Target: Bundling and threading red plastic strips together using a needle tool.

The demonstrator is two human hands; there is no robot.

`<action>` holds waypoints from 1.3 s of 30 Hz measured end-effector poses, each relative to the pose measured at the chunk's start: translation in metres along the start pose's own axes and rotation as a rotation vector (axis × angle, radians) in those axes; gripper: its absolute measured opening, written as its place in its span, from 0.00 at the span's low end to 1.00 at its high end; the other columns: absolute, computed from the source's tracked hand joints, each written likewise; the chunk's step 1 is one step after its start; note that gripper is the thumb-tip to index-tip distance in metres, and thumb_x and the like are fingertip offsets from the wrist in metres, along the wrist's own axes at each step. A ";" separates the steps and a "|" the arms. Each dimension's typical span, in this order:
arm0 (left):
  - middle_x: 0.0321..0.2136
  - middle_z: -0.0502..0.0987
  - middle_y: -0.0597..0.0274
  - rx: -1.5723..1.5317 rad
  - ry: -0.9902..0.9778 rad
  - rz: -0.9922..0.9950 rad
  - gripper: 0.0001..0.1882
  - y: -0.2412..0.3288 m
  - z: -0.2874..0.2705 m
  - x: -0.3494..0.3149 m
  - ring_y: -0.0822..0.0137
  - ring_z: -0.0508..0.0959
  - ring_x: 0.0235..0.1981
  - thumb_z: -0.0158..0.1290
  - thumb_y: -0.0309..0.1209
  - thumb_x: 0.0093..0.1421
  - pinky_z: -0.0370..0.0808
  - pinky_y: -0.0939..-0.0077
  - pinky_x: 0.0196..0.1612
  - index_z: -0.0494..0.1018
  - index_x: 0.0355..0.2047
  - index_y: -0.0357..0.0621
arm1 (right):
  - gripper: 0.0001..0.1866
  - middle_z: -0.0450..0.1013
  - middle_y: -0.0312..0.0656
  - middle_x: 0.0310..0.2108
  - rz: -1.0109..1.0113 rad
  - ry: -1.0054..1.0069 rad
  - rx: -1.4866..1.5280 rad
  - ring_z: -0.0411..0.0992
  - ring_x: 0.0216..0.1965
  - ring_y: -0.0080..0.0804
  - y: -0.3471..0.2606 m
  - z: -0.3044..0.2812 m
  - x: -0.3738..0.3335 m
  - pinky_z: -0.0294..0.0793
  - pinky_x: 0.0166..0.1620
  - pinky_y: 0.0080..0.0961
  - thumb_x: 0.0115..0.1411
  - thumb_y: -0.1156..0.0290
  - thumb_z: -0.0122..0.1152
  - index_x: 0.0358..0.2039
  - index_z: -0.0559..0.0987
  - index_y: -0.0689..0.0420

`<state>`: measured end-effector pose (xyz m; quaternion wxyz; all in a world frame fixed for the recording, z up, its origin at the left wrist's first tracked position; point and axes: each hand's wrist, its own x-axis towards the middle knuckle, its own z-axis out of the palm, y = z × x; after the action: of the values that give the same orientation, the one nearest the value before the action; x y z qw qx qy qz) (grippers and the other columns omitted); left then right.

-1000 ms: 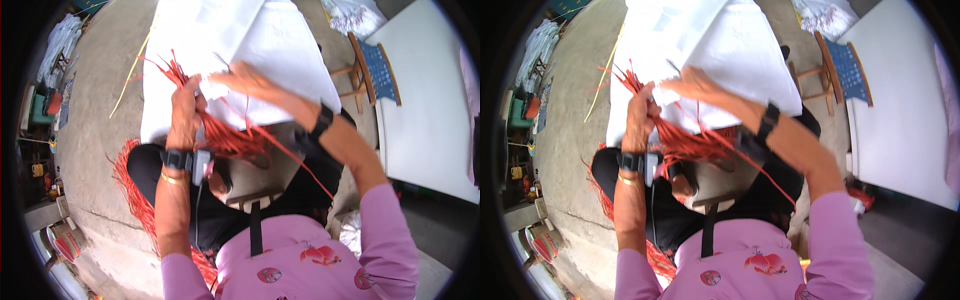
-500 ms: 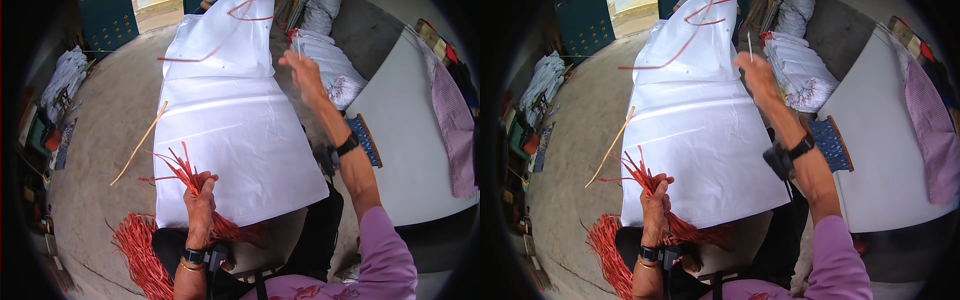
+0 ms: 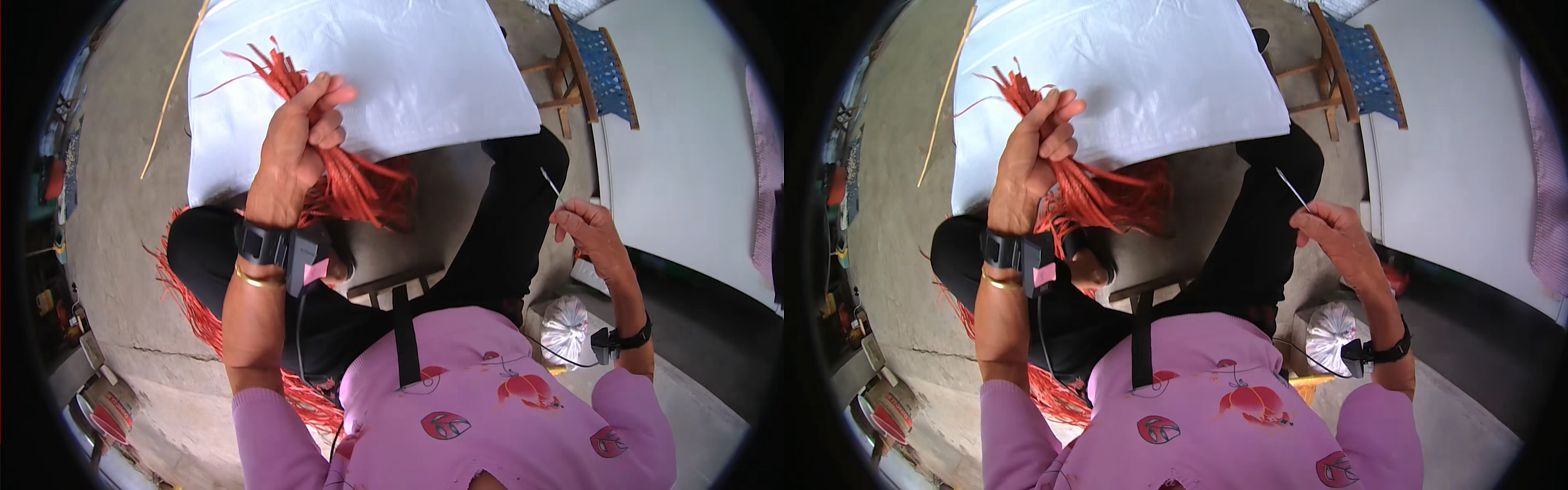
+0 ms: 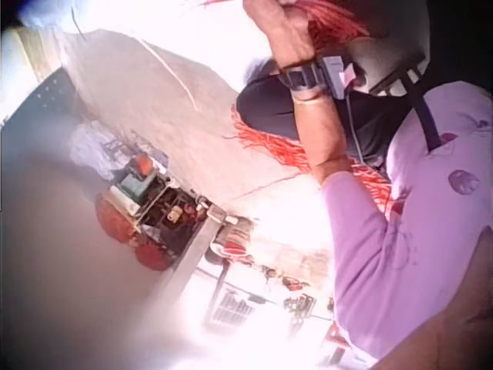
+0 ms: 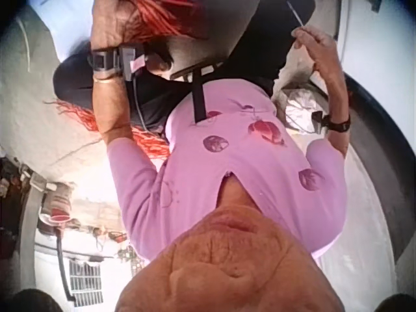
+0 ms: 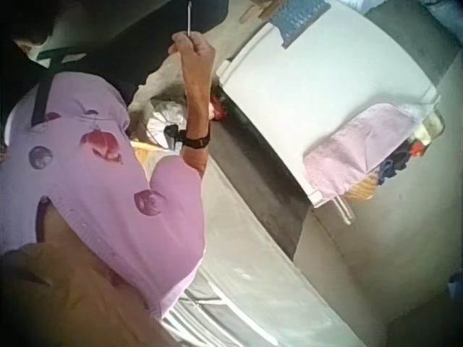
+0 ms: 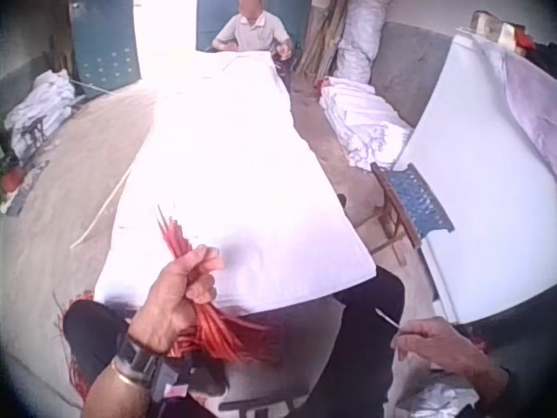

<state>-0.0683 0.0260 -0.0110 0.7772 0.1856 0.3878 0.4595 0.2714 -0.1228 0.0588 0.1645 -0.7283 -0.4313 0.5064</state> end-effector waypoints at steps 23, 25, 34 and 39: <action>0.20 0.74 0.68 0.037 -0.051 0.220 0.09 0.017 -0.022 0.011 0.82 0.50 0.10 0.46 0.32 0.61 0.50 0.88 0.14 0.71 0.34 0.39 | 0.10 0.69 0.34 0.19 -0.449 0.080 -0.102 0.65 0.23 0.16 -0.025 0.131 0.081 0.65 0.27 0.17 0.57 0.69 0.51 0.27 0.75 0.62; 0.21 0.73 0.69 0.013 -0.101 0.379 0.09 0.046 -0.038 0.014 0.83 0.50 0.09 0.46 0.32 0.62 0.49 0.88 0.13 0.70 0.34 0.38 | 0.09 0.69 0.34 0.17 -0.354 0.192 0.059 0.65 0.21 0.16 0.004 0.107 0.098 0.64 0.25 0.18 0.56 0.69 0.52 0.26 0.76 0.62; 0.32 0.78 0.60 0.233 0.025 -0.097 0.15 -0.058 0.039 -0.022 0.82 0.52 0.11 0.48 0.36 0.61 0.50 0.87 0.13 0.71 0.40 0.36 | 0.08 0.68 0.32 0.17 -0.447 0.096 0.402 0.61 0.19 0.14 -0.026 0.141 0.077 0.60 0.22 0.15 0.57 0.69 0.53 0.27 0.74 0.62; 0.32 0.77 0.60 0.177 -0.012 0.031 0.14 -0.050 0.028 -0.014 0.82 0.52 0.11 0.47 0.32 0.62 0.51 0.86 0.14 0.70 0.42 0.34 | 0.11 0.69 0.33 0.18 -0.441 0.058 0.306 0.62 0.19 0.15 -0.022 0.152 0.068 0.62 0.23 0.17 0.58 0.67 0.52 0.27 0.74 0.63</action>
<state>-0.0221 -0.0093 -0.0197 0.7529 0.2625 0.4193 0.4341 0.1354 -0.0857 -0.0328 0.3914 -0.5977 -0.4931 0.4965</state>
